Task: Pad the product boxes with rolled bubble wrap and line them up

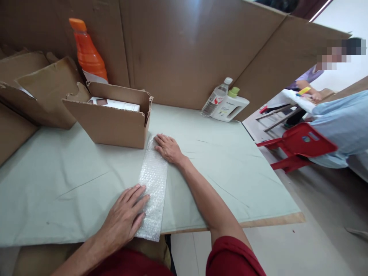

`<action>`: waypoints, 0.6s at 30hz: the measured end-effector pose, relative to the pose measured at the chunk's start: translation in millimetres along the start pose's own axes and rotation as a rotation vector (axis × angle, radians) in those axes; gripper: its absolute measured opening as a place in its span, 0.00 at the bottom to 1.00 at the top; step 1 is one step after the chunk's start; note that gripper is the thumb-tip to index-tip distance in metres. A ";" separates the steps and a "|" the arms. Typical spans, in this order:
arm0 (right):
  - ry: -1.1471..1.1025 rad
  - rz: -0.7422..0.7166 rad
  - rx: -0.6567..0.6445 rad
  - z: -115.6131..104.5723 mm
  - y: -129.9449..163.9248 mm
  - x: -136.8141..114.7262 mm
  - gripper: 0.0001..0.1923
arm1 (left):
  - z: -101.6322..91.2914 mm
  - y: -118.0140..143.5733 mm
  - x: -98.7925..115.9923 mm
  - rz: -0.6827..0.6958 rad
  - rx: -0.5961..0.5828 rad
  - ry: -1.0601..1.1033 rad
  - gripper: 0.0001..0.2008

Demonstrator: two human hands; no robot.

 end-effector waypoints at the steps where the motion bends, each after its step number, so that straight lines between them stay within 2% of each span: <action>1: 0.009 0.010 0.003 0.5 -6.5 4.7 0.27 | -1.3 0.6 -0.3 -0.005 -0.002 -0.005 0.25; 7: 0.019 0.081 0.018 1.6 -21.4 7.6 0.26 | -4.5 -5.2 -1.1 -0.014 -0.005 0.005 0.25; 11: -0.072 0.174 0.155 -7.4 -4.9 6.1 0.25 | -14.3 -4.4 -8.6 -0.043 0.061 0.147 0.21; 14: -0.202 0.123 0.259 -16.5 40.1 4.8 0.19 | -33.0 3.8 -23.3 -0.124 0.236 0.310 0.18; 16: -0.250 0.022 0.259 -22.3 87.2 -1.9 0.15 | -45.4 11.4 -33.7 -0.153 0.333 0.391 0.16; 18: -0.233 -0.054 0.228 -27.3 140.2 -14.1 0.15 | -53.1 17.7 -40.0 -0.124 0.366 0.459 0.17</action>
Point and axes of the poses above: each hand's wrist, its own y-axis away from the middle knuckle, its own z-axis out of the palm, x = y × z, the point moved 3 cm from there along -y, towards the middle knuckle, and after that the axes turned 13 degrees about z, right-handed, at the moved point
